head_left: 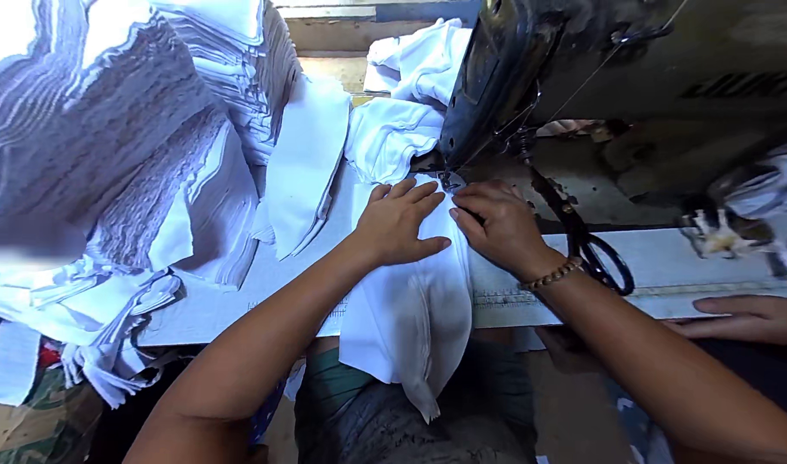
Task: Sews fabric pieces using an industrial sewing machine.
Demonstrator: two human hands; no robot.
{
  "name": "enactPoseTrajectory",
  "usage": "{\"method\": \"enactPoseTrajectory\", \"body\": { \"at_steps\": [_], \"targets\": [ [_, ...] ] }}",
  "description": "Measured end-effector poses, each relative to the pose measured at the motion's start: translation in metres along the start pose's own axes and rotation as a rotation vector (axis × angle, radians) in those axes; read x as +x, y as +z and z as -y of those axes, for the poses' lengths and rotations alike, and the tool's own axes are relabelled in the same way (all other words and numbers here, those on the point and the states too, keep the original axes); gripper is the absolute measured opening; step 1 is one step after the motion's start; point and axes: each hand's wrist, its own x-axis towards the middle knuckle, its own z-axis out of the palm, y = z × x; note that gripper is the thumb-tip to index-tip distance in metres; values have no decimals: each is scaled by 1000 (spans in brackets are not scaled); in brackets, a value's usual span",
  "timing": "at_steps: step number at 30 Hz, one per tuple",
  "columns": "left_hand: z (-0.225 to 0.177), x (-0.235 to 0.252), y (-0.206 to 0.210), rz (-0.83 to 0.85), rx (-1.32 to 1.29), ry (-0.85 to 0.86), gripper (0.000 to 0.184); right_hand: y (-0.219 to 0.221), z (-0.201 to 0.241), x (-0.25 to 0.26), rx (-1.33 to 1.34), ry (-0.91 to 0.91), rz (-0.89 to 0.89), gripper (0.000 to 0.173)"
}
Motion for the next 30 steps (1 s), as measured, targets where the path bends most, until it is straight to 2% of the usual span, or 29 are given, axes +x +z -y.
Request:
{"method": "enactPoseTrajectory", "body": {
  "at_steps": [3, 7, 11, 14, 17, 19, 20, 22, 25, 27, 30],
  "targets": [
    [0, -1, 3, -18, 14, 4, 73, -1, -3, 2, 63, 79, 3, 32],
    [1, 1, 5, -25, 16, 3, 73, -12, -8, 16, 72, 249, 66, 44],
    [0, 3, 4, -14, 18, -12, 74, -10, -28, 39, -41, 149, 156, 38],
    [-1, 1, 3, -22, -4, -20, 74, -2, -29, 52, 90, 379, 102, 40],
    [1, 2, 1, 13, -18, -27, 76, 6, -42, 57, 174, 444, 3, 52],
    [1, 4, -1, 65, -20, -59, 77, -5, -41, 62, 144, 461, 63, 51],
    [0, 5, -3, 94, -23, -79, 78, -16, -36, 67, 162, 508, 108, 44],
    [-2, 4, -5, 118, -27, -102, 78, -33, -27, 74, 373, 675, 54, 28],
    [-4, 4, -7, 133, -30, -115, 79, -36, -37, 78, 678, 889, -151, 31],
    [-2, 3, -5, 96, -29, -100, 79, -38, -44, 73, 719, 896, -160, 33],
    [2, 2, 1, 27, -24, -64, 79, -53, -20, 50, 615, 757, -46, 33]
  ]
}}
